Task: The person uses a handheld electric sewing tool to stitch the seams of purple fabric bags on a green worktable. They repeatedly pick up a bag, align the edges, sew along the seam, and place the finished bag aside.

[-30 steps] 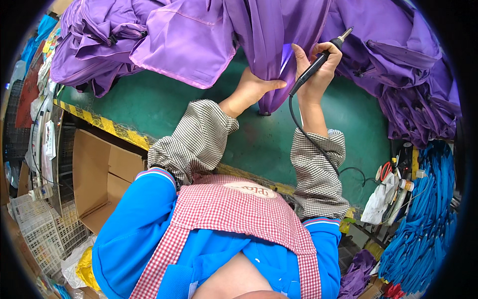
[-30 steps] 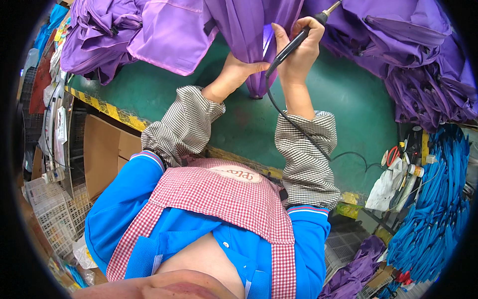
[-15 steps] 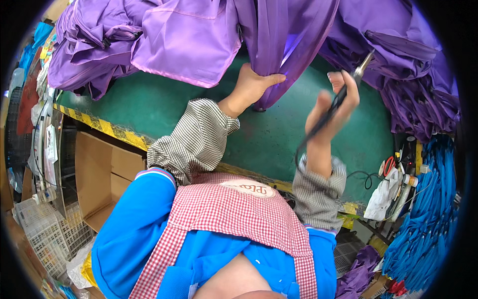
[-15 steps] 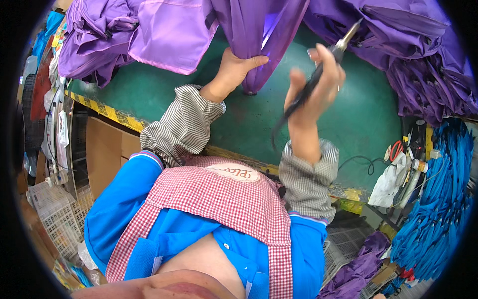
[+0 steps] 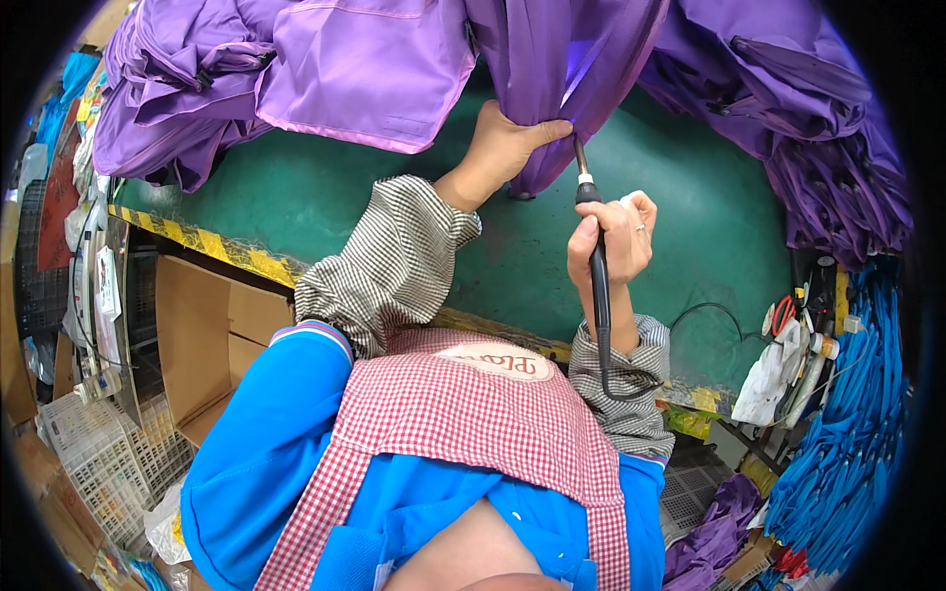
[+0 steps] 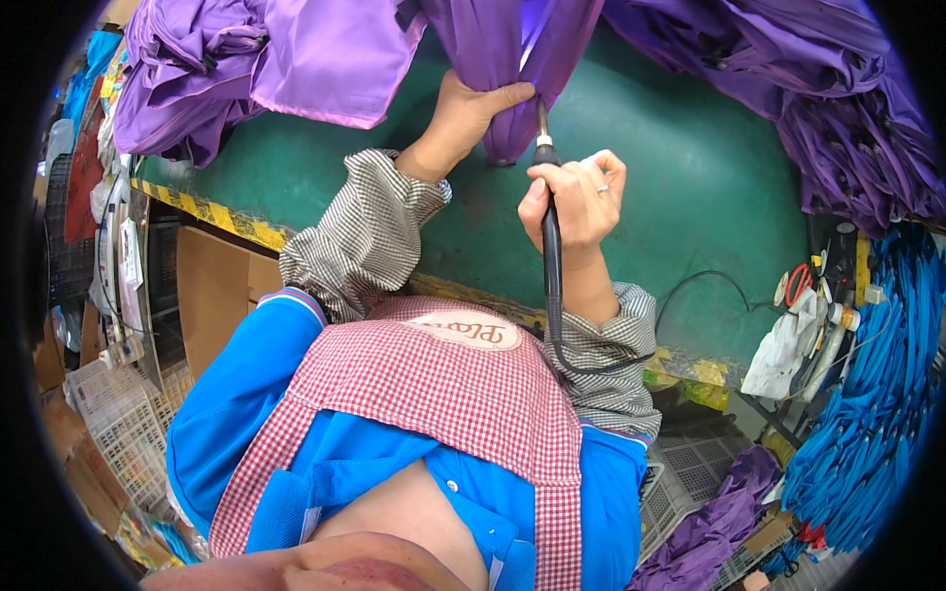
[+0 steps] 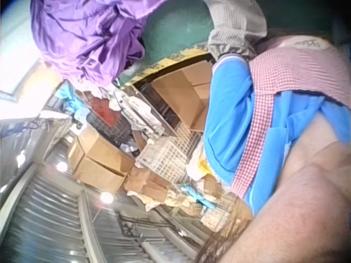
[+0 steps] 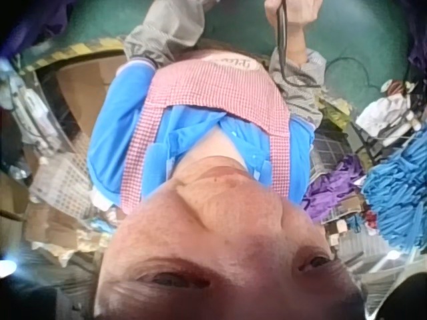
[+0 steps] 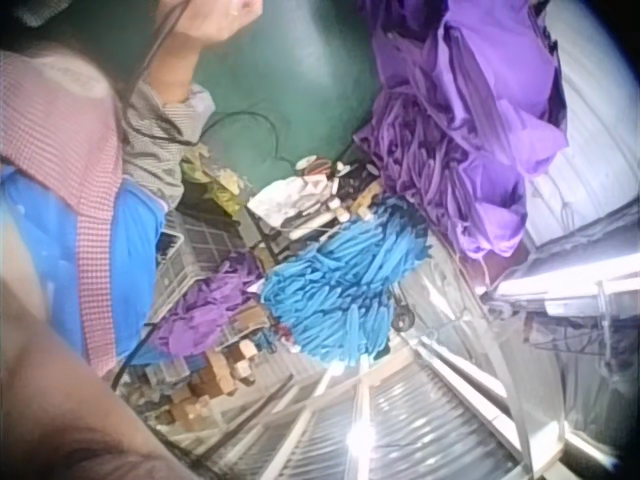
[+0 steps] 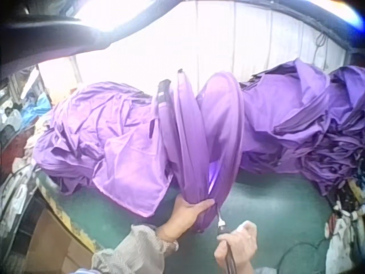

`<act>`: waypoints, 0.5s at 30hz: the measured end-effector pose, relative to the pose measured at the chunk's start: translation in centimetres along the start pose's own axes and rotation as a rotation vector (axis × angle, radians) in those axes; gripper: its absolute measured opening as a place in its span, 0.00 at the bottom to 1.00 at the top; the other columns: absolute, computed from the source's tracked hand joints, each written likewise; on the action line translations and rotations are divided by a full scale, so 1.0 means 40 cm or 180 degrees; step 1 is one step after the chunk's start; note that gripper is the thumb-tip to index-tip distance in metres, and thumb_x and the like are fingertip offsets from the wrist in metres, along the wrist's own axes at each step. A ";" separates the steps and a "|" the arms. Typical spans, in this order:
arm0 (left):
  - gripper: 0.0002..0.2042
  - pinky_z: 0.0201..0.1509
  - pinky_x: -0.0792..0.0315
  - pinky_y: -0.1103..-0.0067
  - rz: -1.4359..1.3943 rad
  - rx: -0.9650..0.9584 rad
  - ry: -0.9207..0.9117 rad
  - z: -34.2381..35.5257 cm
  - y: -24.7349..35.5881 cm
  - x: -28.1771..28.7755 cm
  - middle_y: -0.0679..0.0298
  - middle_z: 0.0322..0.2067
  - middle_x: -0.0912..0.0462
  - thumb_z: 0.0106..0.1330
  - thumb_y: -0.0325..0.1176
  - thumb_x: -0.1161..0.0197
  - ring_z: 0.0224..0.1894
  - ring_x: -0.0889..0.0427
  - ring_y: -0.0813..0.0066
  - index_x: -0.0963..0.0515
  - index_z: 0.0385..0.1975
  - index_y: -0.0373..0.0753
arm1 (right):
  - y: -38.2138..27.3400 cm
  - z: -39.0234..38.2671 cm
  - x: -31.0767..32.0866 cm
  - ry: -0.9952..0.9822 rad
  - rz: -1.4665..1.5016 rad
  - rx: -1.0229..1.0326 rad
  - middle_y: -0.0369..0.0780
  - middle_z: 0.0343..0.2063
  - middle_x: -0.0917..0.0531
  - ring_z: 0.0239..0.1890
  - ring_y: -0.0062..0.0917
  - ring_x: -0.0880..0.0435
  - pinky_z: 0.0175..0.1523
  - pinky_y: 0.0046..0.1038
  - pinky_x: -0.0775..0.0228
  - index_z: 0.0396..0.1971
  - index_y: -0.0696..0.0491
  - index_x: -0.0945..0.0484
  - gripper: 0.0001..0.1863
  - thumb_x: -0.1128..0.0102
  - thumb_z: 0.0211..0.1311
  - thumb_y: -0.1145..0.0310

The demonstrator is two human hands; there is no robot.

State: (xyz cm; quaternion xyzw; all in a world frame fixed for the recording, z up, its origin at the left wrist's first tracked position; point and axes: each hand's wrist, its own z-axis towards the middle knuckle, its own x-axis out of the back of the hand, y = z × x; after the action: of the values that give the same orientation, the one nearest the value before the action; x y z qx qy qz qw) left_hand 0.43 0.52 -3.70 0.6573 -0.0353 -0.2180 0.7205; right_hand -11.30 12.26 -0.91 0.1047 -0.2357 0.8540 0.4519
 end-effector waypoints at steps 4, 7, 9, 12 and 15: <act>0.18 0.44 0.25 0.80 -0.0032 0.0139 -0.0030 -0.004 0.017 0.033 0.63 0.38 0.19 0.54 0.29 0.27 0.38 0.20 0.77 0.24 0.42 0.32 | -0.037 0.029 0.030 0.0137 0.0271 0.0020 0.35 0.16 0.26 0.19 0.24 0.27 0.42 0.33 0.32 0.28 0.54 0.25 0.02 0.43 0.54 0.74; 0.21 0.48 0.25 0.79 0.0308 -0.0513 0.0411 0.005 0.077 0.026 0.62 0.40 0.19 0.54 0.28 0.28 0.42 0.20 0.75 0.27 0.47 0.32 | -0.006 0.003 0.008 0.0576 0.0709 -0.0711 0.45 0.29 0.18 0.35 0.30 0.17 0.52 0.31 0.29 0.48 0.62 0.29 0.14 0.47 0.67 0.70; 0.23 0.49 0.26 0.79 -0.0094 -0.0749 0.0412 0.014 0.087 0.039 0.61 0.41 0.19 0.54 0.26 0.29 0.43 0.20 0.75 0.29 0.49 0.32 | 0.018 -0.004 -0.049 0.0213 0.0944 -0.1994 0.49 0.42 0.19 0.45 0.35 0.18 0.54 0.28 0.31 0.58 0.62 0.35 0.22 0.46 0.67 0.72; 0.22 0.51 0.28 0.79 -0.0188 -0.0521 0.0178 0.005 0.091 0.016 0.62 0.43 0.19 0.55 0.26 0.30 0.45 0.21 0.76 0.28 0.49 0.32 | 0.040 -0.022 -0.163 0.0528 0.1389 -0.1882 0.43 0.52 0.26 0.47 0.26 0.23 0.56 0.24 0.33 0.63 0.59 0.41 0.36 0.33 0.54 0.77; 0.21 0.53 0.29 0.79 -0.0096 -0.0265 -0.0002 -0.004 0.120 0.035 0.62 0.44 0.20 0.56 0.25 0.32 0.47 0.22 0.76 0.28 0.50 0.33 | 0.001 0.007 -0.178 0.0984 0.2115 -0.2888 0.41 0.45 0.23 0.44 0.22 0.23 0.53 0.23 0.33 0.55 0.59 0.35 0.32 0.31 0.50 0.79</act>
State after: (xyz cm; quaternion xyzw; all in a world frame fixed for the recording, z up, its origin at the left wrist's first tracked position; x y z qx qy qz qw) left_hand 3.02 0.35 0.59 0.6272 -0.0165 -0.2303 0.7438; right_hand -7.28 6.98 -3.47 -0.3048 -0.5294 0.7689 0.1886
